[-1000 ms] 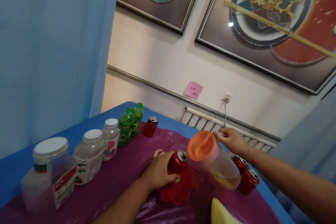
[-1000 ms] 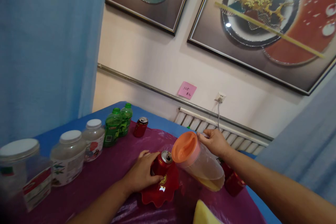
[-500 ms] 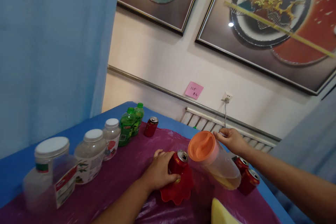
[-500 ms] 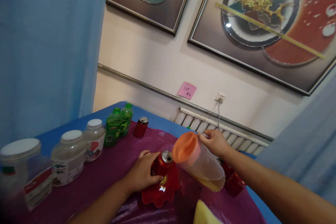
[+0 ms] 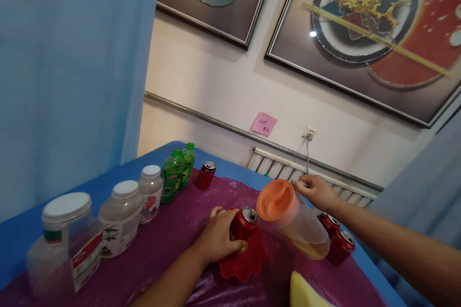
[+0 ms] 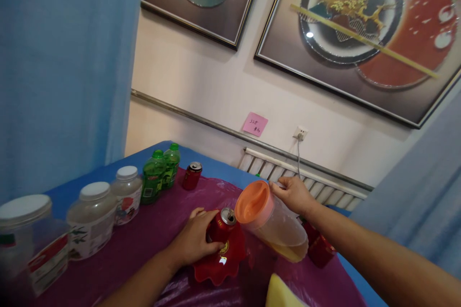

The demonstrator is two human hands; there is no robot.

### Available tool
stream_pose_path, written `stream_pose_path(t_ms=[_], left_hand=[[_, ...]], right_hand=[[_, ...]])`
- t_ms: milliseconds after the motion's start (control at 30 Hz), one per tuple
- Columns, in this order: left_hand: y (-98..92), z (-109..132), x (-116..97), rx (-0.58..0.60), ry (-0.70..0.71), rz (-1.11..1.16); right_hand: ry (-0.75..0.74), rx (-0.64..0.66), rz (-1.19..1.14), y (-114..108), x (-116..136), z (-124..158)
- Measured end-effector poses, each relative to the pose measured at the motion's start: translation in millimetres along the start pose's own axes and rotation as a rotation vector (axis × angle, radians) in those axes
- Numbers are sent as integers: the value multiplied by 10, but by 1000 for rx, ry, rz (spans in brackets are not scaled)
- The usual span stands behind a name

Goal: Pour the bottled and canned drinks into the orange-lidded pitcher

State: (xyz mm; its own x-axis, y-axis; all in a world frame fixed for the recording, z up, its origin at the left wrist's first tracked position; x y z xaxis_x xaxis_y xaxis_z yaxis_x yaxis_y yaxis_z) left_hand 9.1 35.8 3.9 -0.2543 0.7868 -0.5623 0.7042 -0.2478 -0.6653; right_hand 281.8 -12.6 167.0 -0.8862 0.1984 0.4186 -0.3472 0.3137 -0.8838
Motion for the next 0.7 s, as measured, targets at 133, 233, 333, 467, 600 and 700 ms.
stream_pose_path(t_ms=[133,233,333,467,600,700], left_hand=[[5,5,12,1,7,-12],[2,1,9,9,5,-18],[-7,-8,-4,14,5,-18],[-16,-15,-16,14,-10,-17],[-11,-15,-8,13,-10,-15],[0,-15,4,12,-3,-11]], right_hand=[[0,8,-11,7,-30,-16],[4,18,-28,11,-50,-22],[5,24,-34,8,-59,-21],[-1,24,-45,6,-64,-20],[12,25,-35,9,-74,-23],[10,23,-32,9,-83,-27]])
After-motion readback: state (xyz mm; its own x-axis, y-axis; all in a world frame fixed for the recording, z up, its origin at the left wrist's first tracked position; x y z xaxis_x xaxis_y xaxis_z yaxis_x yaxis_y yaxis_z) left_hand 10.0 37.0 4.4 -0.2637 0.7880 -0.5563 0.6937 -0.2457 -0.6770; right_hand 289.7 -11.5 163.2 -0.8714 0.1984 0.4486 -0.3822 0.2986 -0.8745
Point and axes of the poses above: each hand's wrist, its own z-axis away from the middle knuckle, its own y-axis out of the palm, x = y × z, the point moved 2 cm from there along -z, towards the middle knuckle, and after that the axes turned 13 degrees about y, right-handed, at the moved point
